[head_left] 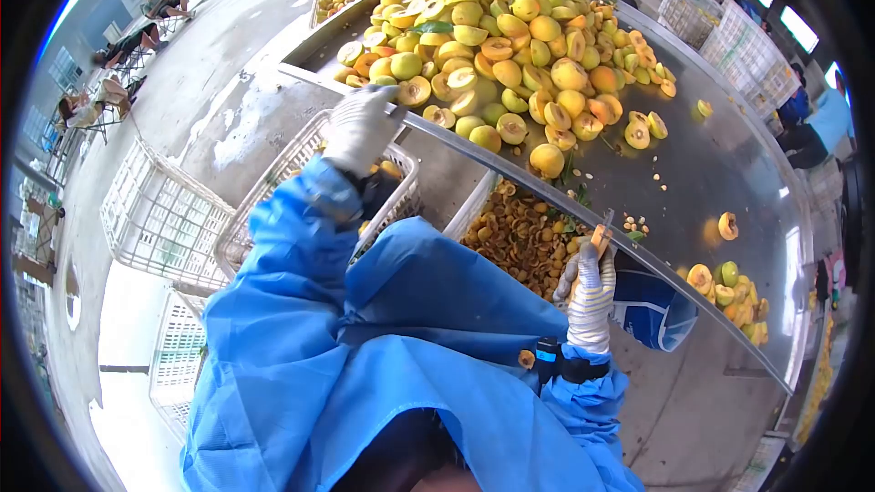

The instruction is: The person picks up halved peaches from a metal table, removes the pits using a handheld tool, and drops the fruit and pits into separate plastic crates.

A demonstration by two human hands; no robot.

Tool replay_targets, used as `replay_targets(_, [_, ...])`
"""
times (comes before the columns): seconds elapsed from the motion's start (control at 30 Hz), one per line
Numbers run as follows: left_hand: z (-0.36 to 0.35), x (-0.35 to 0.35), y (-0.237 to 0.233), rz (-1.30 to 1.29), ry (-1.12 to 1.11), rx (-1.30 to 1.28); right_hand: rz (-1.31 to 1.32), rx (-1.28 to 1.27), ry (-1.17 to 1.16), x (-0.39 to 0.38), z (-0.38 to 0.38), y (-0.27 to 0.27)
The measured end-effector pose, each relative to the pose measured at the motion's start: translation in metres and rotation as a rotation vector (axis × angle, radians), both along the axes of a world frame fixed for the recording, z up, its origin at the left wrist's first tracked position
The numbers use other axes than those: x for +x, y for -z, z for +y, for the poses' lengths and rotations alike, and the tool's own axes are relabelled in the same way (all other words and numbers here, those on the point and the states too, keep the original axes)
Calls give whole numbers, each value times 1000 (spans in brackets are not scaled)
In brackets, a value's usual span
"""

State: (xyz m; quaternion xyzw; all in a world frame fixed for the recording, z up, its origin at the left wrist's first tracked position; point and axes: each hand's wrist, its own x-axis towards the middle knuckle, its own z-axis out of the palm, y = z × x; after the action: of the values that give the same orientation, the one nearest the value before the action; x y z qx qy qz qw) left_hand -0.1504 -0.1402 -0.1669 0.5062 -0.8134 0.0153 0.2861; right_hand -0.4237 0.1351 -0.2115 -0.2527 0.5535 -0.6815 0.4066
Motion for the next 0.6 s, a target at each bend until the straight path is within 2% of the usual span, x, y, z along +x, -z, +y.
replay_targets(0.07, [-34,-49,16,-140,100,196,11,17,-9,0,0,3])
replay_targets(0.13, [-41,-75,12,-442,12,418,23,34,-15,0,1,6])
replay_targets(0.23, [-75,-87,26,-559,55,545,10,54,-12,2,3,1])
replay_targets(0.33, [-78,-85,15,-524,125,604,29,40,-28,2,5,0])
replay_targets(0.37, [-70,-76,24,-281,122,438,45,35,-40,0,5,2])
replay_targets(0.4, [-53,-76,16,-146,74,371,61,31,-50,-1,5,4])
replay_targets(0.47, [-47,-78,37,349,178,341,115,14,-65,3,5,3])
replay_targets(0.53, [3,-96,31,1245,513,753,147,-4,-95,6,3,8])
replay_targets(0.6, [55,-103,6,1527,657,1323,221,-15,-111,13,1,4])
